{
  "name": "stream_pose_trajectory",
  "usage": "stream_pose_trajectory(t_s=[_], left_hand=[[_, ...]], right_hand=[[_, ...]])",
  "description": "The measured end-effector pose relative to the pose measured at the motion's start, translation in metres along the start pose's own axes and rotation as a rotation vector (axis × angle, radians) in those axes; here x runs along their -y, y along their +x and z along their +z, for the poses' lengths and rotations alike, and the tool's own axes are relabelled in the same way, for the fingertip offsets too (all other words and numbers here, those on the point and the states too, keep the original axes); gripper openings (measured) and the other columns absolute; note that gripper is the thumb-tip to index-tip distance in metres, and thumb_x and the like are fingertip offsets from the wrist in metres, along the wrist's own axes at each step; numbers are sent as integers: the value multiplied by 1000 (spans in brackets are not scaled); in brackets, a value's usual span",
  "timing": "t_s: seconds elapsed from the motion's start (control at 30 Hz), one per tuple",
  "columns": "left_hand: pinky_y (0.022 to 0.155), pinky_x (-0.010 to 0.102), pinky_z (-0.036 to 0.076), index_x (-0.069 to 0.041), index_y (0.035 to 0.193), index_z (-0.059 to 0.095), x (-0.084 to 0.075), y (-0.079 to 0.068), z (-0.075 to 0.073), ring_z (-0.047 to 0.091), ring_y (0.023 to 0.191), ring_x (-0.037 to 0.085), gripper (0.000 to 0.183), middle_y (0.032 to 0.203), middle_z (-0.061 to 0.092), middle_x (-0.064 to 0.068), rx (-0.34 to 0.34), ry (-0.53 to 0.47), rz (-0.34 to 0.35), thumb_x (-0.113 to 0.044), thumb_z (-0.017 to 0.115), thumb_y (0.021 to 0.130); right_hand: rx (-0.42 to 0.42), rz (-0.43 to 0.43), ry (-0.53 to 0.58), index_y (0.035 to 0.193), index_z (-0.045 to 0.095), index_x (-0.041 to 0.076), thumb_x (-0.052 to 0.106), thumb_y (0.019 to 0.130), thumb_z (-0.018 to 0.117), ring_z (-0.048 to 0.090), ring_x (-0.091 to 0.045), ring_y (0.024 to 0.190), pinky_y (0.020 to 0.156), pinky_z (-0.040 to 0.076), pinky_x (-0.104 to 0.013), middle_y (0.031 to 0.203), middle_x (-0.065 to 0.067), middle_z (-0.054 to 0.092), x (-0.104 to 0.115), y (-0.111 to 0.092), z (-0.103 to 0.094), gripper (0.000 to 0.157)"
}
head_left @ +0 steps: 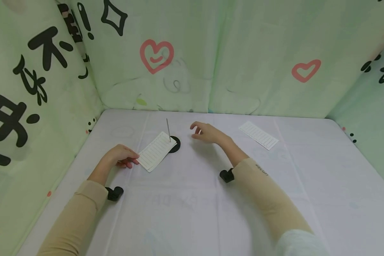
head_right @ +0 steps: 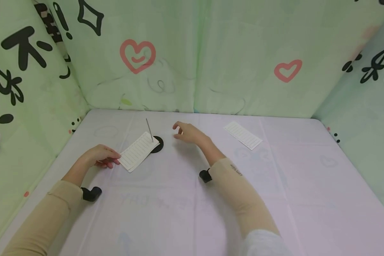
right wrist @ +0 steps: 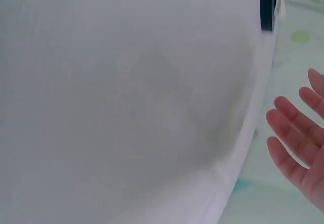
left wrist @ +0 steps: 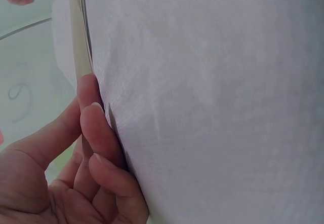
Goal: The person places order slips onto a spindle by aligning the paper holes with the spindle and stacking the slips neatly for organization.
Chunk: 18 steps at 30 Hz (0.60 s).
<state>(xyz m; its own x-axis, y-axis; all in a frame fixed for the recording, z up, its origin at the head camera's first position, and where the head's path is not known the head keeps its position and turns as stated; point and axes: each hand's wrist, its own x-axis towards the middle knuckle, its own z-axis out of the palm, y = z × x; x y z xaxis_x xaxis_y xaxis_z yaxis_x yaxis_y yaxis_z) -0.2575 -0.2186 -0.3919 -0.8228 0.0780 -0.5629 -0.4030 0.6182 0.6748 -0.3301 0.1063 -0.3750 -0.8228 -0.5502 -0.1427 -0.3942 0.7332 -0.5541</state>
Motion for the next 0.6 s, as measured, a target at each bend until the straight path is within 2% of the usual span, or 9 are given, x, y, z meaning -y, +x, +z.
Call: stream_pose_trajectory(t_s=[0.17, 0.4, 0.6], left_hand=[[52, 20, 43, 6, 107, 60, 1, 0, 0, 54, 52, 6, 31, 66, 65, -7, 0, -3, -1, -19, 57, 89], [52, 20, 43, 5, 107, 59, 2, 1, -1, 55, 52, 5, 30, 66, 65, -7, 5, -9, 5, -19, 58, 89], [52, 20, 44, 5, 109, 59, 2, 2, 0, 55, 52, 5, 32, 67, 65, -7, 0, -5, -11, -20, 58, 89]], right_hand=[[-67, 54, -36, 133, 37, 2, 17, 92, 54, 42, -37, 116, 96, 34, -48, 125, -24, 44, -35, -14, -22, 47], [-110, 272, -165, 140, 27, 9, 23, 93, 52, 19, -45, 129, 100, 19, -61, 143, -23, 22, -83, -31, -48, 55], [-109, 412, -206, 141, 23, 10, 28, 94, 50, 9, -47, 130, 101, 13, -61, 146, -23, 12, -117, -45, -59, 58]])
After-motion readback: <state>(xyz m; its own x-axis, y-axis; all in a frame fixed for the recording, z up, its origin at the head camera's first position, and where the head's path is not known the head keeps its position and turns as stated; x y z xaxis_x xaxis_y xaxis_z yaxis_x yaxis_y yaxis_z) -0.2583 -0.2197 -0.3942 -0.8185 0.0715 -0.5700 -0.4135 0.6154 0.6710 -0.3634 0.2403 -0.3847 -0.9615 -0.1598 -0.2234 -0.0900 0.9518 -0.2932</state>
